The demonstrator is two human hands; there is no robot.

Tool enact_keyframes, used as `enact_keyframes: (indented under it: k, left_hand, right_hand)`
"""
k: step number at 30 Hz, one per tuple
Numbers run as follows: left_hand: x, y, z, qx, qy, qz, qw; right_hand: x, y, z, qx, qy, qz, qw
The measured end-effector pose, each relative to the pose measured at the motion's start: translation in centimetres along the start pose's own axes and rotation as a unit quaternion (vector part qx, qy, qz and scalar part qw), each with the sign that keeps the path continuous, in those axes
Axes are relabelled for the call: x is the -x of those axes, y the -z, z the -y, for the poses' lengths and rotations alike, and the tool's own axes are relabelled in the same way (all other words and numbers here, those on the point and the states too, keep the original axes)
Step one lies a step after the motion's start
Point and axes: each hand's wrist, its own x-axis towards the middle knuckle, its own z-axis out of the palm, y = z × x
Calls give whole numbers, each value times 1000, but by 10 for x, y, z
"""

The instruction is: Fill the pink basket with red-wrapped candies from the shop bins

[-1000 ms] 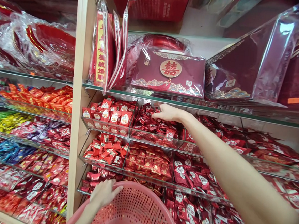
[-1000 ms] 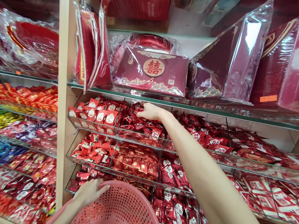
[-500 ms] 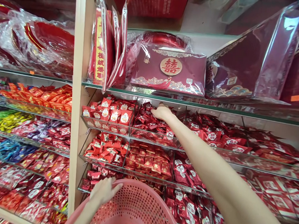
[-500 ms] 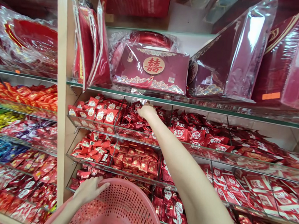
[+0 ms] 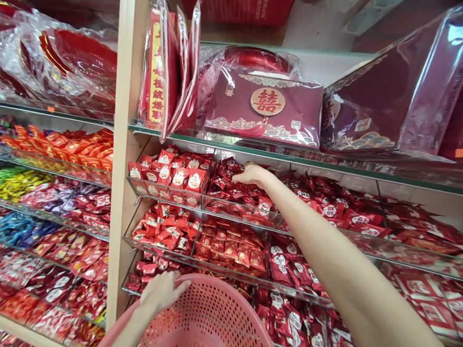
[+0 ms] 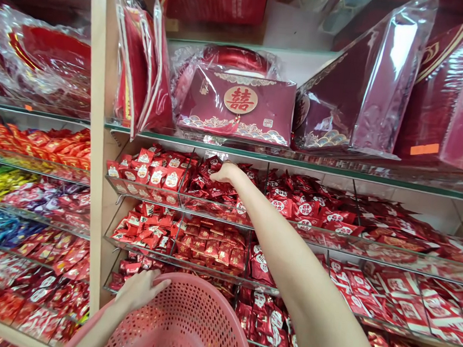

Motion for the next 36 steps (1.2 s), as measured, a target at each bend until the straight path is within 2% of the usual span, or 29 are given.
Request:
enact_keyframes:
  k: [6, 13, 19, 22, 25, 27, 29, 31, 33, 36]
  left_hand:
    - [2, 0, -2, -8, -13, -4, 1000]
    - [6, 2, -1, -17, -12, -4, 1000]
    - [7, 7, -12, -10, -6, 9, 1000]
    - [7, 8, -16, -16, 3, 16, 1000]
    - [8, 8, -18, -24, 6, 27, 999]
    - [8, 8, -19, -30, 8, 30, 999]
    - [8, 8, -20, -32, 9, 30, 999]
    - [9, 8, -20, -27, 11, 37, 999]
    - [10, 7, -21, -24, 15, 42, 999]
    - [11, 7, -21, -31, 18, 38, 999]
  right_hand:
    - [7, -2, 4, 48, -40, -11, 998]
    - [25, 7, -4, -102, -15, -6, 995]
    - [36, 11, -18, -158, 8, 3, 987]
    - [53, 13, -17, -174, 30, 8, 984]
    - [90, 9, -8, -186, 80, 14, 979]
    - [121, -7, -2, -202, 120, 55, 970]
    - [152, -38, -1, -230, 154, 127, 952]
    - [180, -84, -4, -277, 185, 207, 920]
    - [205, -138, -10, -307, 180, 269, 895]
    - [238, -212, -15, -306, 131, 331, 883]
